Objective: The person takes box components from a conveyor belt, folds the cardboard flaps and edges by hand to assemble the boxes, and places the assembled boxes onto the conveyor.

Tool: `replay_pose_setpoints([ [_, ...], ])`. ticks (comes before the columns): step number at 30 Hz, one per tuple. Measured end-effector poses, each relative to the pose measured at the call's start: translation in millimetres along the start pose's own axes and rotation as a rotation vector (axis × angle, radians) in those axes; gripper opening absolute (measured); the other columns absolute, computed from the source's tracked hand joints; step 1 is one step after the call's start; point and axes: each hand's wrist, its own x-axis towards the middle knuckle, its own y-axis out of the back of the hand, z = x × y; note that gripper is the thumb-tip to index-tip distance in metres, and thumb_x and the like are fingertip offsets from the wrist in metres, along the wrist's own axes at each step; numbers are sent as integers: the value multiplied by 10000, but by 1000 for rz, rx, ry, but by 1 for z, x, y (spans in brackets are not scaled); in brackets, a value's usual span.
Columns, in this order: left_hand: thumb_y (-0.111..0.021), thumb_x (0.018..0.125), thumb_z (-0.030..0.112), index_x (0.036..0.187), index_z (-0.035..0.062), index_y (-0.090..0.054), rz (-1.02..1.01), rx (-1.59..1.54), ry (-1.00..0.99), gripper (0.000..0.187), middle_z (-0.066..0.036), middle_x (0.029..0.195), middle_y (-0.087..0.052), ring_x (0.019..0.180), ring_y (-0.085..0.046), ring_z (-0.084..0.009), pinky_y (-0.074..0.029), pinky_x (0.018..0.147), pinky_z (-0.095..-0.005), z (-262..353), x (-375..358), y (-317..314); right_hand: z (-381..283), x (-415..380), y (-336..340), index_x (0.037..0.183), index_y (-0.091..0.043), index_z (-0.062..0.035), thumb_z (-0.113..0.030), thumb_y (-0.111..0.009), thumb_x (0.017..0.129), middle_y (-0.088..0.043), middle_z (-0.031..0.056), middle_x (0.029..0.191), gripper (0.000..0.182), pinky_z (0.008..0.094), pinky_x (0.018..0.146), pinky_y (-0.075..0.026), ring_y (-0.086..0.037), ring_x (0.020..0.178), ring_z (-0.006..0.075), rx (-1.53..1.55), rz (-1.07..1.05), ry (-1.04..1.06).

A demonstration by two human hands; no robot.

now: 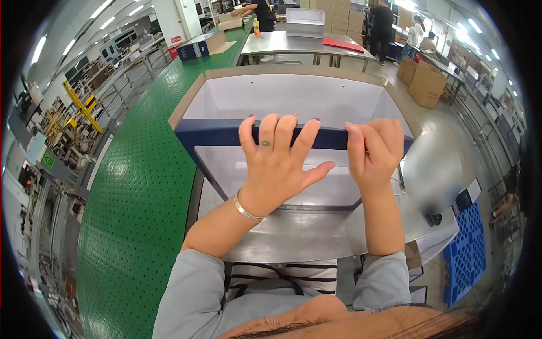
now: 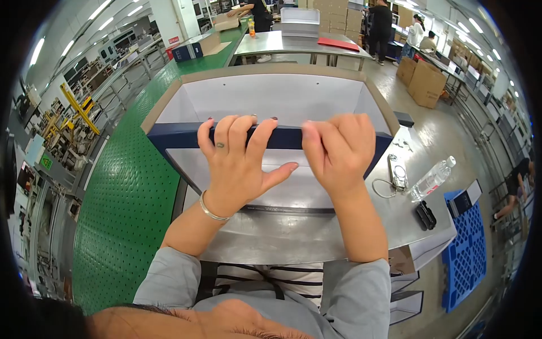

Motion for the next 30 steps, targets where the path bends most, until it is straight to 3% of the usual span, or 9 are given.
replay_pose_setpoints([
  [2,-607,849,583,1164,155,-594,-10,0,36,532,-70,1103,-523,1022,-475,-277,-283,967,-493,4,0,-2,0,5,-2,676,-612,-101,-89,-733,785,-492,-19,693,163,291,564,-363,-416,613,162,-87,-54,-37],
  [7,-584,901,501,1082,155,-579,3,37,24,391,-42,1012,-509,929,-470,-259,-301,903,-435,8,9,-10,7,15,4,600,-472,-100,-78,-734,809,-387,-9,621,336,303,496,-301,-342,527,166,-126,-113,32],
  [15,-550,946,400,1048,166,-566,64,128,-125,255,-26,1015,-517,895,-477,-240,-303,891,-393,-68,1,-2,11,19,-6,591,-462,-99,-101,-728,829,-388,-9,610,358,300,495,-306,-339,515,166,-165,-123,61],
  [19,-608,927,343,892,137,-553,93,183,-92,216,-33,867,-512,789,-474,-221,-352,779,-366,-107,-5,17,12,20,-10,588,-469,-103,-114,-724,837,-392,-10,611,356,301,495,-310,-349,515,165,-176,-99,71],
  [22,-635,929,322,726,138,-528,108,178,-53,294,-9,723,-498,658,-470,-195,-379,682,-338,-121,-1,21,10,16,-13,590,-489,-107,-125,-716,846,-407,-11,609,342,299,495,-316,-365,513,167,-201,-72,72],
  [24,-664,912,248,644,149,-545,128,189,-16,309,22,629,-479,549,-409,-183,-358,554,-310,-115,12,12,10,14,-20,586,-492,-108,-128,-717,844,-409,-12,605,343,298,492,-314,-366,509,167,-220,-71,71],
  [27,-669,898,240,623,150,-550,123,144,-106,312,27,608,-477,507,-376,-186,-341,504,-316,-68,28,-11,15,14,-25,575,-503,-109,-137,-723,838,-415,-13,595,344,298,484,-306,-370,496,169,-301,-73,91],
  [29,-675,893,244,610,149,-537,142,42,-137,329,25,599,-478,499,-380,-183,-340,497,-312,-60,31,-15,12,9,-9,674,-594,-109,-120,-712,833,-549,-8,705,198,297,578,-407,-502,607,176,-265,-254,13],
  [30,-682,887,249,597,147,-523,164,-42,-173,346,24,590,-478,492,-384,-180,-339,489,-308,-56,35,-20,4,9,4,674,-594,-109,-120,-712,833,-549,-8,705,198,297,578,-407,-502,607,176,-288,-253,20],
])
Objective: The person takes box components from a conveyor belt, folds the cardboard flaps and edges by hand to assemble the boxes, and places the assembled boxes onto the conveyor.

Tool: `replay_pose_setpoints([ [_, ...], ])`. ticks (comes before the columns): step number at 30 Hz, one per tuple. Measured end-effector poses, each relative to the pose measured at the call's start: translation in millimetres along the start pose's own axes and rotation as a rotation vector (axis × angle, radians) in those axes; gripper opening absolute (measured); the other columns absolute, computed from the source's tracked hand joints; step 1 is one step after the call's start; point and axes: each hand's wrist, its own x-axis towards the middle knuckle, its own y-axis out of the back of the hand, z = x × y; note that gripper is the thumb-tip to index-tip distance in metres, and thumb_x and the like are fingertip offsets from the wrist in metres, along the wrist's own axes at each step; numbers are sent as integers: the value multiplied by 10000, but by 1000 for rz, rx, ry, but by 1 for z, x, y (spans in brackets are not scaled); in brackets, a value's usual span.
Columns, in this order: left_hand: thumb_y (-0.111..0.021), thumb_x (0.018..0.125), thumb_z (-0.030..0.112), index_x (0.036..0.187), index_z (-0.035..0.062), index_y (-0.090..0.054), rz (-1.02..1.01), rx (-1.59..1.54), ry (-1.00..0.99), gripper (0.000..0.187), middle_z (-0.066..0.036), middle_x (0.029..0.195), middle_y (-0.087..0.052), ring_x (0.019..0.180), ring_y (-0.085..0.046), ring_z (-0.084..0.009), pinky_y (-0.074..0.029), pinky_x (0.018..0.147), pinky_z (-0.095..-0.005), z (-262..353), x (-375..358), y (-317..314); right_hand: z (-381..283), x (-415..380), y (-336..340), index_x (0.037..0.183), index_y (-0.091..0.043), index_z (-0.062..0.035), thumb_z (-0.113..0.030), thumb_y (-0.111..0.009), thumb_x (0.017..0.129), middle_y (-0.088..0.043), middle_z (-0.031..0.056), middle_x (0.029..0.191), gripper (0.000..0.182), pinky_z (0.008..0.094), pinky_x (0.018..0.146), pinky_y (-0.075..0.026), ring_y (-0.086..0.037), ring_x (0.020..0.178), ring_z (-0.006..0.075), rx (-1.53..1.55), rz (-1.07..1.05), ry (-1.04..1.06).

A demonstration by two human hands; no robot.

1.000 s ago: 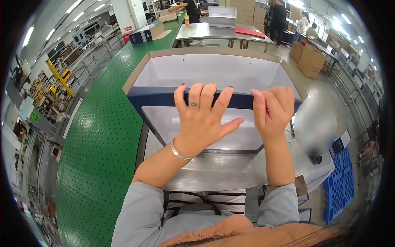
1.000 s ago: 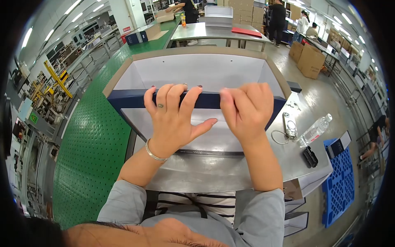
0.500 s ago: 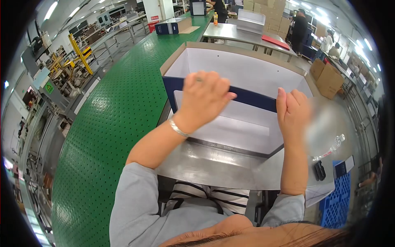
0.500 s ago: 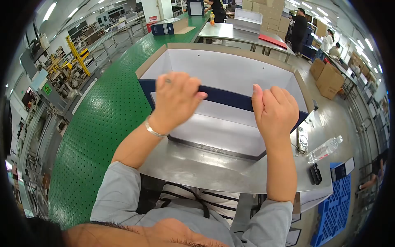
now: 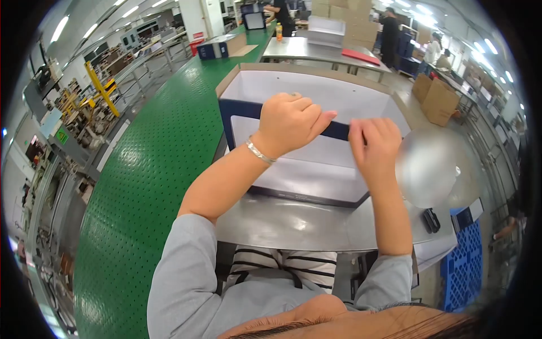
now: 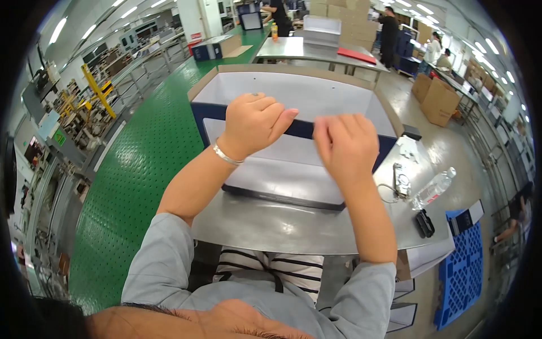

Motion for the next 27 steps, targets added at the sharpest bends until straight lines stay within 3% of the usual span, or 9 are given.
replay_pose_setpoints([
  [2,-695,876,258,571,145,-497,75,-164,-70,381,22,572,-480,477,-392,-174,-338,475,-300,-2,11,-12,-17,-8,39,846,-655,-105,-174,-634,877,-649,28,924,78,349,780,-490,-602,826,220,232,227,93],
  [4,-646,890,188,579,133,-511,-13,-309,6,343,19,570,-498,518,-410,-183,-359,542,-293,-38,-12,-23,-11,-54,96,1029,-665,-93,-243,-527,917,-658,82,1111,233,434,955,-471,-604,1009,284,255,175,165],
  [8,-588,887,104,620,113,-540,10,-561,47,272,2,653,-513,610,-422,-197,-359,695,-308,-57,-8,-18,-2,-77,110,1090,-671,-50,-244,-463,923,-667,115,1128,330,447,956,-486,-637,1019,303,451,193,124],
  [11,-653,854,219,640,127,-540,30,-735,-85,259,6,677,-489,598,-405,-186,-348,606,-312,21,0,3,-3,-64,69,1074,-677,-22,-213,-491,900,-667,133,1148,319,443,951,-497,-647,1031,322,479,208,121],
  [12,-677,861,310,620,148,-507,-5,-476,-166,336,17,660,-430,578,-377,-175,-329,562,-300,51,5,23,-3,-62,55,1066,-681,-7,-200,-508,887,-667,143,1156,315,440,947,-504,-650,1035,330,490,233,128],
  [13,-668,881,372,613,150,-483,11,-507,-142,394,19,654,-399,573,-359,-171,-320,556,-296,62,1,35,-2,-64,41,1064,-684,2,-189,-529,867,-668,147,1148,315,438,945,-508,-651,1038,331,510,252,116],
  [18,-612,921,543,600,147,-432,60,-604,-168,541,17,653,-349,573,-319,-162,-299,548,-288,59,-4,40,-10,-58,27,1048,-688,2,-172,-558,828,-670,140,1106,309,409,895,-520,-649,994,302,617,283,110],
  [23,-580,902,631,604,145,-434,73,-511,-121,588,13,654,-346,579,-316,-166,-302,560,-290,64,-3,38,-2,-40,18,885,-668,-30,-163,-561,820,-657,94,914,183,350,744,-493,-590,787,243,708,388,51],
  [27,-559,917,635,614,139,-444,22,-493,-86,593,12,648,-379,595,-342,-173,-318,618,-310,67,-1,39,14,-34,19,736,-587,-71,-171,-563,829,-576,49,737,138,324,629,-405,-442,636,209,590,-5,155],
])
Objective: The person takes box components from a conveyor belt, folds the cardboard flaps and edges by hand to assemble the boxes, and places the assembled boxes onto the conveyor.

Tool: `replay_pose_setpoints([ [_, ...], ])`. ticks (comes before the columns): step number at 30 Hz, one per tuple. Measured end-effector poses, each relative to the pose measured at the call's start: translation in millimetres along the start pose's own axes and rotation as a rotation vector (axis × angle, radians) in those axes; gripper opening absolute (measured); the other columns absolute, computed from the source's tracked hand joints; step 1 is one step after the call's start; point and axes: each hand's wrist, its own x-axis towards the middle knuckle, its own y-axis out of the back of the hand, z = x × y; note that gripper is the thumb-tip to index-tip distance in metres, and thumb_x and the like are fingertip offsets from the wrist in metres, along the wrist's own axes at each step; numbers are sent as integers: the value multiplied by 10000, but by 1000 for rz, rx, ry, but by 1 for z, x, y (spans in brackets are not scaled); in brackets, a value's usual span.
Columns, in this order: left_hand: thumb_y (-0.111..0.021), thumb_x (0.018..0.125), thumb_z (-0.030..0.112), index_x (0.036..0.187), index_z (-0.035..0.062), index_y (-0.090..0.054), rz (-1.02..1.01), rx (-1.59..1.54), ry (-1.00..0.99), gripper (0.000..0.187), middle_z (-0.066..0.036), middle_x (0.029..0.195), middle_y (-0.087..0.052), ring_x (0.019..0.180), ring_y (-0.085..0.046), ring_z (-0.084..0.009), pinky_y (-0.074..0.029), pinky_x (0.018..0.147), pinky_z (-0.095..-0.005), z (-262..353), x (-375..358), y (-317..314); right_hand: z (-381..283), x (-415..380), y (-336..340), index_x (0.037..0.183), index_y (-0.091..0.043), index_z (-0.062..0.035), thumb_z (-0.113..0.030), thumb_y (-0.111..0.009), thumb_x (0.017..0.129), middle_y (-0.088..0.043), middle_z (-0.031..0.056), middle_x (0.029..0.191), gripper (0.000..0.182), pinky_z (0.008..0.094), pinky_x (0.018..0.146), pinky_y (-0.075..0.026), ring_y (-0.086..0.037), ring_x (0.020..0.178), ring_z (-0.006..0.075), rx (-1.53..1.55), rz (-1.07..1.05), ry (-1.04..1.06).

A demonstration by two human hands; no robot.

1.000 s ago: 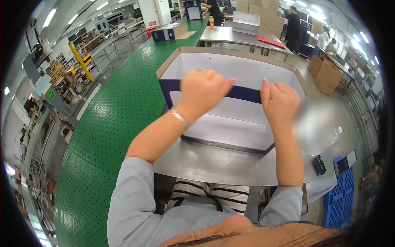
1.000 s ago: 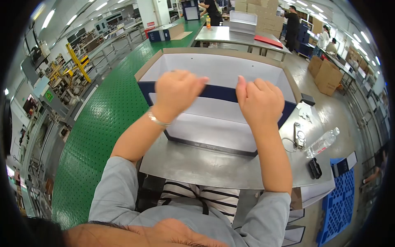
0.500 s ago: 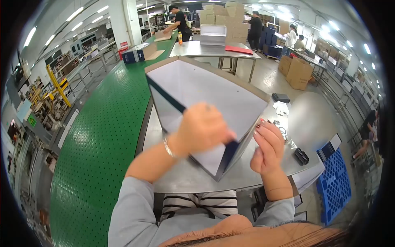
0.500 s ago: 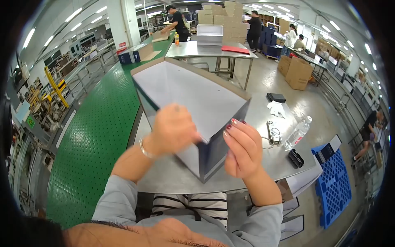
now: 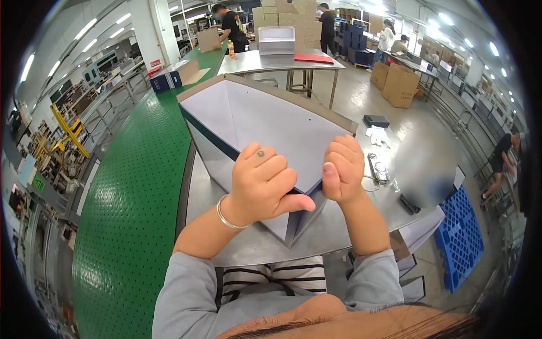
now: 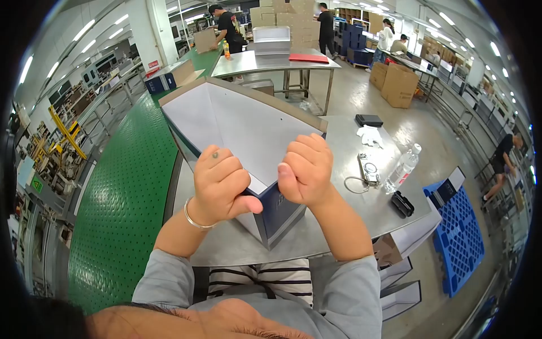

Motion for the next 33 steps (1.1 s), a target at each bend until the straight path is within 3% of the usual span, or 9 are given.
replay_pose_setpoints([
  [5,-812,779,240,657,153,-513,118,-21,192,334,28,662,-456,617,-389,-169,-348,719,-301,35,6,-12,-1,6,-15,656,-503,-100,-168,-566,825,-505,28,656,193,331,589,-344,-355,591,208,7,141,-20],
  [11,-708,691,-29,567,133,-391,51,-657,203,376,30,574,-411,576,-346,-162,-325,721,-298,9,-1,15,-42,2,22,919,-610,-79,-241,-505,912,-657,68,874,194,436,893,-505,-571,837,239,-76,439,62],
  [17,-573,714,107,490,109,-396,142,-1111,400,285,-12,597,-458,756,-402,-225,-352,782,-333,-71,-35,78,-50,-24,57,1041,-656,-42,-223,-544,882,-671,116,1004,266,454,965,-486,-601,955,275,-29,386,-37],
  [18,-569,786,130,482,82,-456,-20,-670,538,328,-45,802,-582,889,-462,-235,-376,851,-347,-88,-44,92,-49,-22,55,1048,-661,-36,-210,-555,870,-670,118,1010,271,450,963,-487,-600,956,278,-83,344,-93],
  [22,-539,951,339,960,21,-711,47,63,605,362,-137,1338,-556,1253,-500,-285,-368,1059,-362,-92,-42,103,-47,-13,35,1054,-675,-19,-172,-582,838,-666,123,1019,280,437,960,-487,-597,957,284,-224,276,-182],
  [27,-479,945,576,1373,-2,-511,413,116,296,720,-166,1424,-523,1238,-535,-342,-334,1121,-414,2,-36,108,-36,-6,21,1018,-687,-12,-132,-603,808,-662,118,1003,256,413,944,-487,-591,946,280,-341,315,-83],
  [28,-483,910,652,1368,6,-531,537,-31,613,793,-169,1433,-515,1209,-553,-356,-273,1156,-473,47,-36,93,-34,-6,21,1009,-690,-17,-128,-609,806,-660,114,999,245,404,926,-488,-588,938,276,-341,315,-61],
  [30,-486,904,659,1354,21,-561,-216,259,127,784,-170,1433,-518,1226,-542,-374,-219,1166,-518,88,-20,114,-31,-8,22,989,-696,-26,-119,-621,802,-656,104,990,222,387,891,-488,-582,921,268,-342,314,-21],
  [33,-487,925,606,1223,62,-645,-321,355,363,640,-143,1281,-600,1135,-564,-329,-216,1138,-539,91,-14,71,-30,-12,24,963,-694,-33,-93,-638,790,-644,92,971,191,371,849,-475,-569,882,259,-301,245,-100],
])
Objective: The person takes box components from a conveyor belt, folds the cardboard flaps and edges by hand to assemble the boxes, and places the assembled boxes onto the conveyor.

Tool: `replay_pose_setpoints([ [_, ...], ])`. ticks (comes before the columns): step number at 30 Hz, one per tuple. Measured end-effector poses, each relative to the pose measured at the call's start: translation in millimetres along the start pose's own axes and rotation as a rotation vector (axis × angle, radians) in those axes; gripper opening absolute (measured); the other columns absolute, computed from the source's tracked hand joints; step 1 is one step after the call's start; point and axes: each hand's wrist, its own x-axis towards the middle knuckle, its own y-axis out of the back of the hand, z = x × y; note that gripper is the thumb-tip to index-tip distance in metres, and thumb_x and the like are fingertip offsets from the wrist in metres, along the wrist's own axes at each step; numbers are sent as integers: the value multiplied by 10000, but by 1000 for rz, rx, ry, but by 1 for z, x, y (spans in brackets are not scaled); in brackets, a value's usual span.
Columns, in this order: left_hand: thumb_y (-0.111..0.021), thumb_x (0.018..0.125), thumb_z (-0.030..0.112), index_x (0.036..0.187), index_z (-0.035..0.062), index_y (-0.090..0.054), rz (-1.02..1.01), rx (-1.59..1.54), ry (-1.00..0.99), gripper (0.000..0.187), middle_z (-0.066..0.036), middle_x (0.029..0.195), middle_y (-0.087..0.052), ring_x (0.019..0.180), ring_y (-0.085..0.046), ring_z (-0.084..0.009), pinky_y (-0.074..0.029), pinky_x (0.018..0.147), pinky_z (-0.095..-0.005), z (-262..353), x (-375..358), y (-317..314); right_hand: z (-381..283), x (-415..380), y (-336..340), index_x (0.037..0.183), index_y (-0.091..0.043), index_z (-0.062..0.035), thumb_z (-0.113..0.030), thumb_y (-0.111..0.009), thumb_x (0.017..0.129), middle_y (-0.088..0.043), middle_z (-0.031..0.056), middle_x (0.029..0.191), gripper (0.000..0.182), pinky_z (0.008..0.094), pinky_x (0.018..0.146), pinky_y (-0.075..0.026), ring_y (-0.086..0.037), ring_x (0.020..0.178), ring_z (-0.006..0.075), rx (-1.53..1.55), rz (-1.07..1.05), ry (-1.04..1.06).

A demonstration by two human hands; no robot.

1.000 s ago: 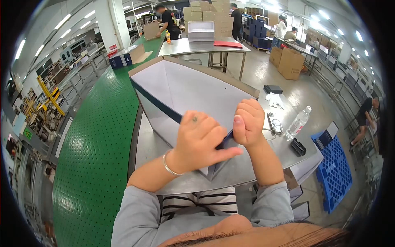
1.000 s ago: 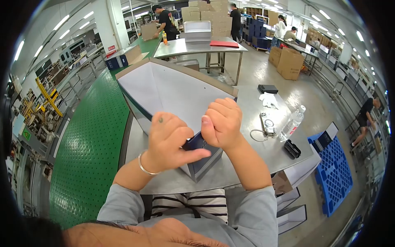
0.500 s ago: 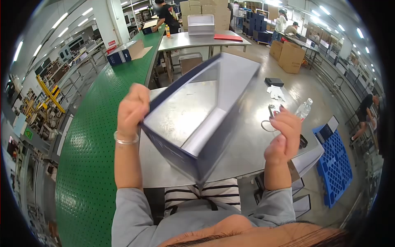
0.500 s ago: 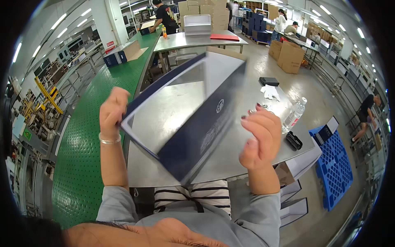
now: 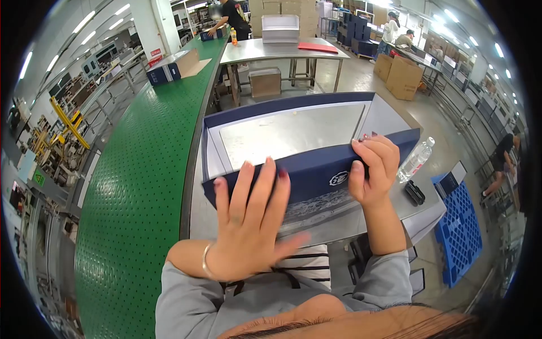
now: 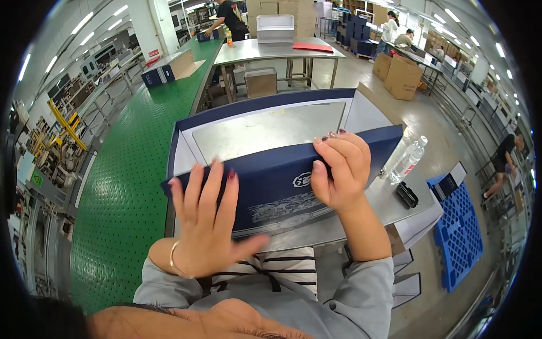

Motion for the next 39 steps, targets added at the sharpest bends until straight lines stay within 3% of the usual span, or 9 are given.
replay_pose_setpoints([
  [3,-587,933,508,1160,72,-642,18,279,-48,495,-153,1228,-608,1160,-545,-300,-331,1034,-502,-13,9,-28,7,3,2,937,-692,-41,-68,-656,779,-631,80,952,164,355,806,-462,-556,843,251,30,-70,-56],
  [8,-720,862,431,820,130,-621,202,135,-35,319,-2,822,-532,702,-437,-189,-383,740,-344,-28,23,-30,13,19,13,772,-635,-59,-22,-685,767,-580,44,814,63,330,677,-412,-491,699,216,10,-367,-29],
  [12,-728,843,474,633,141,-492,210,59,-44,459,-1,732,-417,640,-357,-184,-345,620,-322,-81,43,-51,22,21,3,644,-524,-69,-19,-697,779,-512,24,689,225,318,586,-375,-425,603,197,-155,74,10],
  [17,-732,836,450,639,142,-497,502,99,-87,435,-5,711,-410,623,-372,-190,-336,593,-334,-86,62,-75,27,19,2,631,-508,-78,-44,-708,797,-485,13,650,262,316,535,-341,-399,571,190,-296,-66,-39],
  [22,-730,841,398,627,136,-494,532,35,-77,414,-2,707,-419,625,-402,-203,-352,585,-341,-34,82,-114,37,18,1,699,-568,-85,-64,-716,805,-484,14,666,183,321,540,-341,-407,574,196,-347,-189,-108],
  [27,-734,845,368,627,132,-494,347,-82,-128,401,8,688,-406,604,-386,-194,-355,596,-329,-67,87,-117,18,21,-4,751,-604,-91,-81,-718,816,-496,19,712,132,328,553,-343,-425,597,201,-180,-50,106],
  [32,-741,850,339,628,134,-500,479,-93,-106,387,11,657,-405,572,-368,-185,-356,593,-321,-94,92,-129,-18,25,-12,771,-630,-88,-92,-726,815,-544,25,790,106,334,576,-371,-467,646,205,-389,-82,17],
  [35,-746,848,309,626,131,-506,506,-207,-139,373,7,663,-432,567,-372,-186,-357,592,-320,-62,93,-131,-27,26,-19,805,-653,-81,-79,-723,808,-595,38,895,69,330,624,-412,-510,713,201,-317,-139,-34],
  [39,-688,882,210,635,118,-530,421,-451,-152,307,-2,711,-515,567,-391,-191,-361,625,-321,-66,85,-123,-49,-25,32,786,-656,-114,-172,-693,788,-601,26,864,69,309,674,-474,-545,764,177,83,-56,223],
])
